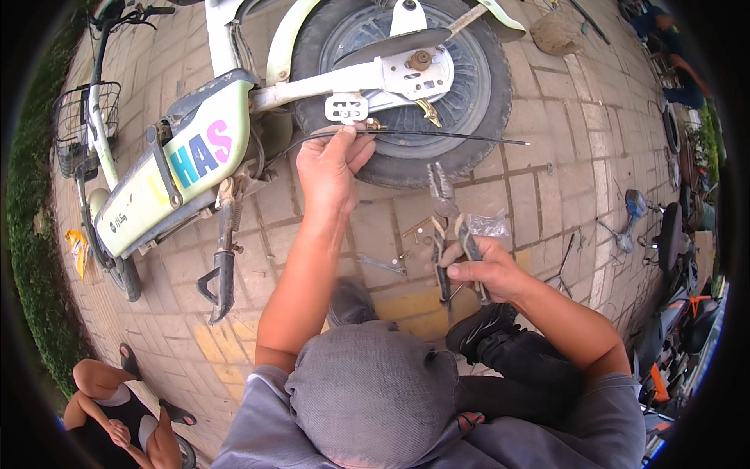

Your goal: The person repairs an electric scooter by tightening bolts on the handlebar stem, adjusting cables near the basket, and working on the rear wheel area. They use a wrench, screwdriver, and pliers to secure components and manipulate small parts.

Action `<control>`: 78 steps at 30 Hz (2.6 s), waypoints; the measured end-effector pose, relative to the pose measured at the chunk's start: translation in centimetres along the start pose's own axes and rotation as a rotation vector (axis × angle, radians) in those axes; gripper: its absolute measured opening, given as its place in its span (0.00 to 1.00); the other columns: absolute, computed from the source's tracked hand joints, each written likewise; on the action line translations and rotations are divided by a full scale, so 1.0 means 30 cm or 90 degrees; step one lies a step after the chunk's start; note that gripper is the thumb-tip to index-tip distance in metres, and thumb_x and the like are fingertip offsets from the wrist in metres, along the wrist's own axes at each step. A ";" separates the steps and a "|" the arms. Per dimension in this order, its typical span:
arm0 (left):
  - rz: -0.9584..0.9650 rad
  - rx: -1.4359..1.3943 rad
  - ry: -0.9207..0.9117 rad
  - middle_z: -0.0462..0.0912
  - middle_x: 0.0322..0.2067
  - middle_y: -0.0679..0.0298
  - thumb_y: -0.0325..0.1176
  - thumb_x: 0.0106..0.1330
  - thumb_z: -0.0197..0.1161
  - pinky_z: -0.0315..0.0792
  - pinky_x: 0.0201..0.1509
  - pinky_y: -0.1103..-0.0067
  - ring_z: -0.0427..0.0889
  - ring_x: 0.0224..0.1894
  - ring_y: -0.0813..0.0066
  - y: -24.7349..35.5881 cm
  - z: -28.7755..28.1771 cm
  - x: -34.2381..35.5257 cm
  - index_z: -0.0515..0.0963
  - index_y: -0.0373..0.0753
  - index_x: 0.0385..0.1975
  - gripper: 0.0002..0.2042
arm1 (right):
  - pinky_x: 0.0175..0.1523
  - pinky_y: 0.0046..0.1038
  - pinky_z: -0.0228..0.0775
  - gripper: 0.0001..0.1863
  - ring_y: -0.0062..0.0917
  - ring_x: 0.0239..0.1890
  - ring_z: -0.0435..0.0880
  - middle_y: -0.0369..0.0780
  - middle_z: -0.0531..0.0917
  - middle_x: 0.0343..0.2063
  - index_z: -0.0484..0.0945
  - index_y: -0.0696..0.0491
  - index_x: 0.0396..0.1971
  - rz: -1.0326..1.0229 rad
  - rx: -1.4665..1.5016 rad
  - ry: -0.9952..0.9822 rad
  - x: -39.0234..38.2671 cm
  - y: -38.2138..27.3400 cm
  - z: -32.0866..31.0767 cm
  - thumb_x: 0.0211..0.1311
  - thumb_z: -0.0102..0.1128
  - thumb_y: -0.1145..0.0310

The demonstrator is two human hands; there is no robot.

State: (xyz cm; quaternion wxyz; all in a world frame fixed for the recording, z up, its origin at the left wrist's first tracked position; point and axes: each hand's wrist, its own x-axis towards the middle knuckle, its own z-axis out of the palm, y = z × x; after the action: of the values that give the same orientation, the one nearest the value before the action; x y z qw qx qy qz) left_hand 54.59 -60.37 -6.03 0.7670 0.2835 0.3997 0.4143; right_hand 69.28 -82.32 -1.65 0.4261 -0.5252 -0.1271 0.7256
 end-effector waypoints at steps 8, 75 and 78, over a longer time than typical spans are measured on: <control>-0.008 0.023 -0.030 0.83 0.38 0.55 0.28 0.66 0.57 0.79 0.46 0.74 0.83 0.40 0.67 -0.003 -0.010 -0.002 0.77 0.30 0.40 0.09 | 0.31 0.19 0.66 0.17 0.14 0.26 0.73 0.33 0.77 0.26 0.79 0.58 0.41 -0.122 -0.036 0.159 0.201 0.081 0.231 0.48 0.56 0.77; -0.191 0.259 -0.249 0.78 0.41 0.58 0.34 0.58 0.68 0.71 0.48 0.79 0.76 0.42 0.76 -0.036 -0.034 -0.182 0.69 0.27 0.49 0.24 | 0.53 0.36 0.65 0.27 0.35 0.51 0.74 0.52 0.72 0.48 0.63 0.61 0.51 -0.244 -0.291 0.320 0.252 0.012 0.299 0.50 0.58 0.71; -0.195 0.226 -0.211 0.78 0.40 0.60 0.33 0.58 0.68 0.71 0.47 0.80 0.76 0.41 0.78 -0.036 -0.006 -0.190 0.69 0.27 0.49 0.24 | 0.56 0.34 0.65 0.35 0.36 0.54 0.73 0.52 0.71 0.52 0.57 0.62 0.58 -0.397 -0.257 0.395 0.251 0.139 0.293 0.50 0.61 0.69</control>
State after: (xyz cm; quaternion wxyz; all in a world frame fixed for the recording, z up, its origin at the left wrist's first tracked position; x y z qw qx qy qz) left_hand 52.96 -65.79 -4.79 0.8139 0.4132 0.3735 0.1655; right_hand 58.96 -76.87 -5.53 0.5303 -0.7262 -0.2837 0.3332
